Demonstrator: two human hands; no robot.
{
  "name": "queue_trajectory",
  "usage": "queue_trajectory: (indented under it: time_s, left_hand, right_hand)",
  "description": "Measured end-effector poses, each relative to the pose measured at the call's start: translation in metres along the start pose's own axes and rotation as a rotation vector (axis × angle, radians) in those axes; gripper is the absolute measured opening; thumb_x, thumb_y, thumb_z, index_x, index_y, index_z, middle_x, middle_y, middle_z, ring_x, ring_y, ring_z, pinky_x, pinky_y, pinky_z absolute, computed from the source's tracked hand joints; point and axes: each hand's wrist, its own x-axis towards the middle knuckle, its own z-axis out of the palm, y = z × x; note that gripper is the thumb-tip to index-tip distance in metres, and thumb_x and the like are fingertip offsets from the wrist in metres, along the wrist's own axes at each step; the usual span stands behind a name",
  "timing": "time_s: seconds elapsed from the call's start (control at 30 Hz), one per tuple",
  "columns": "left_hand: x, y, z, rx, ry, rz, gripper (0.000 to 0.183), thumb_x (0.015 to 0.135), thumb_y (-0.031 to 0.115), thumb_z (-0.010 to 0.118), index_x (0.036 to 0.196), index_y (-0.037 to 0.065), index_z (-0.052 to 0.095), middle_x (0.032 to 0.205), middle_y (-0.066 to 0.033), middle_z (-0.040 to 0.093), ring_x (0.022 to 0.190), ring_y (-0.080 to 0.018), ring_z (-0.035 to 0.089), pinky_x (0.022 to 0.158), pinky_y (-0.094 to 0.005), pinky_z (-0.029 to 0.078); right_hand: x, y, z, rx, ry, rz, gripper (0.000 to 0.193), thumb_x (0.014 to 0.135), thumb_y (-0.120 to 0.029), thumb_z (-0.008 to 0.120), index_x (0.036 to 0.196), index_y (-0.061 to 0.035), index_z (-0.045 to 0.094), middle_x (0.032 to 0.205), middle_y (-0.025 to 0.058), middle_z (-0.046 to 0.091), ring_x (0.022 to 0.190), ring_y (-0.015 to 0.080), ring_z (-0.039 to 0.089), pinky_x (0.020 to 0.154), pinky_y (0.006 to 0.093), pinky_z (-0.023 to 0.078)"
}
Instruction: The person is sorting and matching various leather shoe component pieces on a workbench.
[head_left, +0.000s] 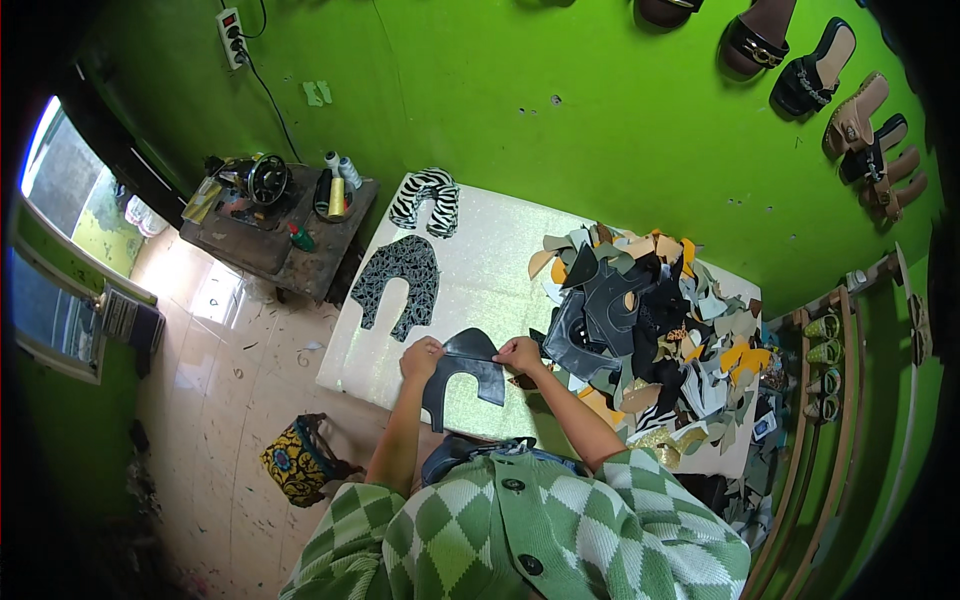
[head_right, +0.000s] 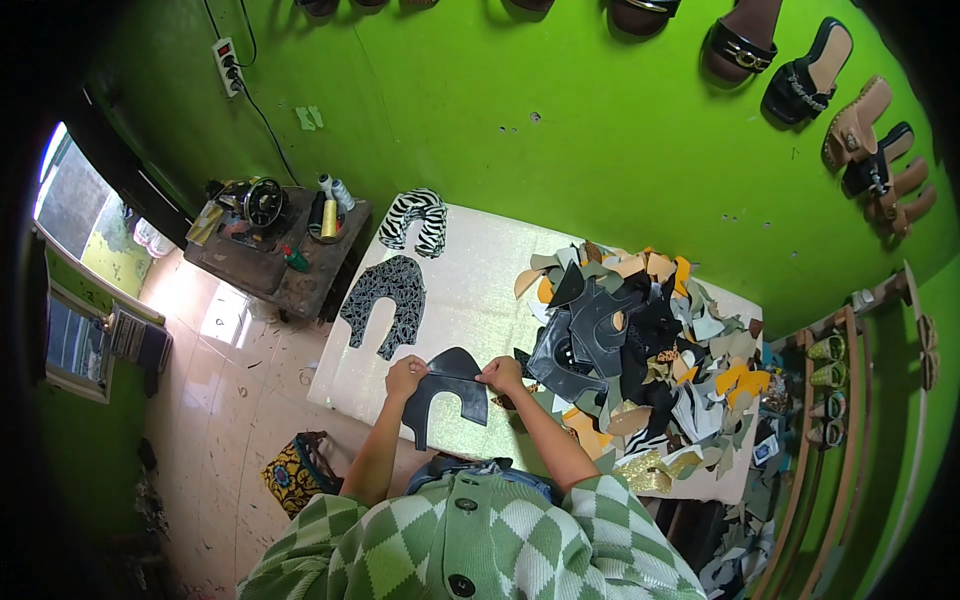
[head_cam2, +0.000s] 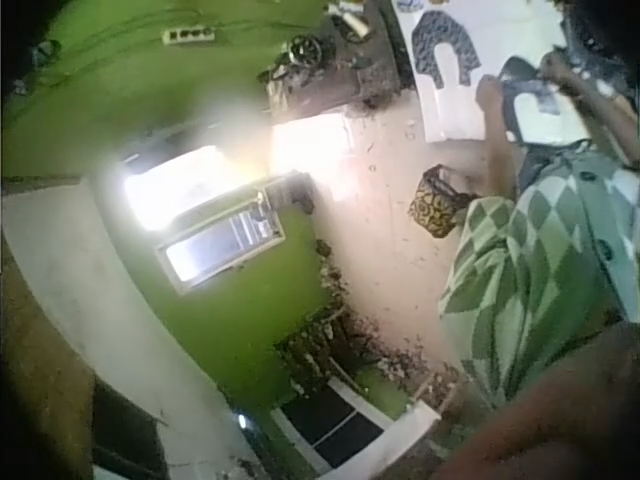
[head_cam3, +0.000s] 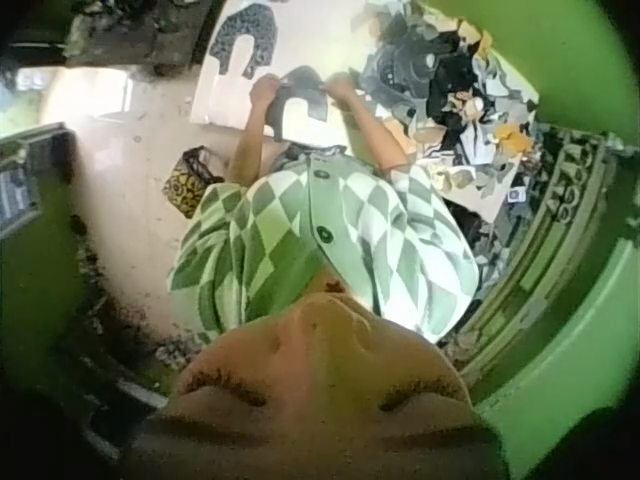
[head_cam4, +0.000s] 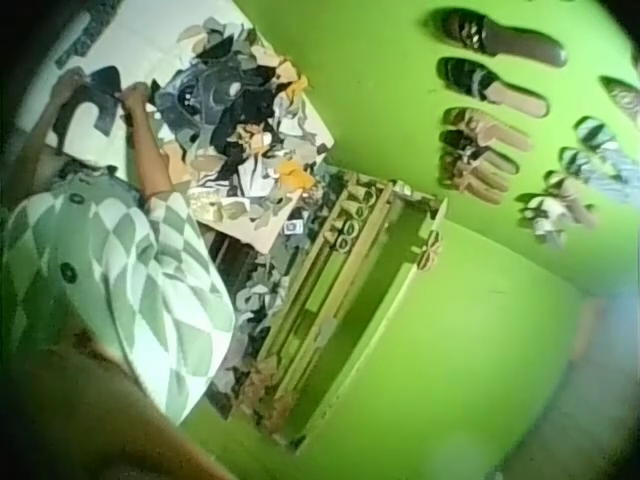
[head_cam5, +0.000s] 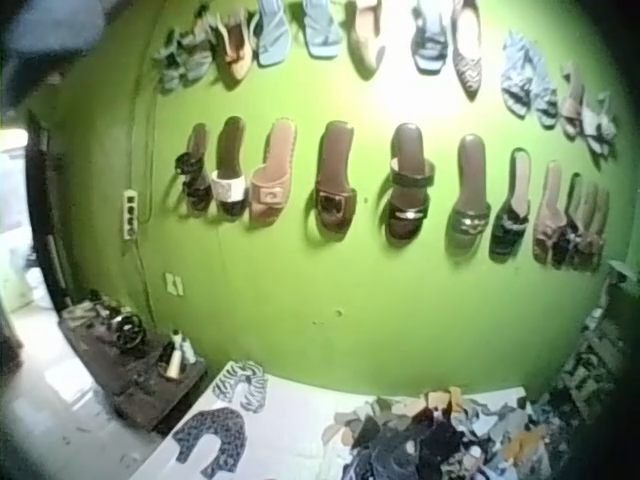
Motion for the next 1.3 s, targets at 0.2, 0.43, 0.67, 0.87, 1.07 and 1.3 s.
queue_trajectory:
  time_s: [0.2,0.43,0.67,0.87,1.07,1.3]
  left_hand:
    - [0.007,-0.013,0.004,-0.036,-0.028,0.02,0.017,0.071,0.025,0.073,0.081,0.013,0.066,0.077,-0.0023,0.068,0.071,-0.0174,0.065,0.064,-0.0304,0.049]
    - [0.015,-0.023,0.006,-0.071,-0.084,0.046,0.017,0.072,0.023,0.073,0.081,0.011,0.066,0.075,-0.0033,0.068,0.07,-0.0177,0.065,0.063,-0.0305,0.048]
    - [0.008,-0.007,0.001,0.026,-0.065,0.06,0.018,0.072,0.024,0.073,0.081,0.011,0.065,0.073,-0.0032,0.067,0.069,-0.0184,0.064,0.063,-0.0317,0.048]
    - [-0.015,0.021,-0.002,0.238,0.18,0.179,0.017,0.071,0.018,0.073,0.082,0.011,0.061,0.079,-0.004,0.062,0.075,-0.0222,0.061,0.066,-0.0363,0.046]
    - [-0.026,0.024,0.025,0.077,0.223,0.187,0.024,0.067,0.013,0.074,0.084,0.009,0.058,0.084,-0.0063,0.055,0.08,-0.0263,0.056,0.068,-0.038,0.045]
    - [-0.027,0.028,0.027,0.108,0.222,0.107,0.031,0.061,0.02,0.079,0.082,0.011,0.058,0.084,-0.0045,0.055,0.081,-0.0253,0.056,0.067,-0.0376,0.045]
  right_hand:
    - [-0.002,-0.006,-0.002,-0.049,-0.012,0.014,0.03,0.055,-0.026,0.086,0.067,-0.0053,0.068,0.063,0.0019,0.064,0.055,0.0094,0.058,0.054,0.0237,0.047]
    - [-0.002,-0.008,-0.002,-0.084,0.016,0.011,0.029,0.054,-0.027,0.086,0.063,-0.0061,0.068,0.06,0.0021,0.064,0.053,0.0106,0.059,0.054,0.0246,0.047]
    - [-0.002,-0.008,0.0,-0.115,0.041,0.027,0.028,0.053,-0.027,0.086,0.06,-0.0074,0.067,0.06,0.0038,0.064,0.053,0.0125,0.06,0.055,0.026,0.048]
    - [-0.008,-0.025,0.002,-0.22,0.094,0.049,0.027,0.053,-0.025,0.085,0.058,-0.009,0.063,0.062,0.0059,0.064,0.058,0.0196,0.062,0.06,0.03,0.049]
    - [-0.004,-0.029,0.011,-0.282,0.091,-0.131,0.029,0.053,-0.026,0.085,0.058,-0.0092,0.062,0.064,0.0065,0.064,0.062,0.0228,0.063,0.06,0.0311,0.049]
    - [0.004,-0.054,0.006,-0.397,-0.107,0.086,0.044,0.049,-0.039,0.085,0.073,-0.0056,0.069,0.072,0.0103,0.067,0.069,0.0239,0.066,0.06,0.0332,0.051]
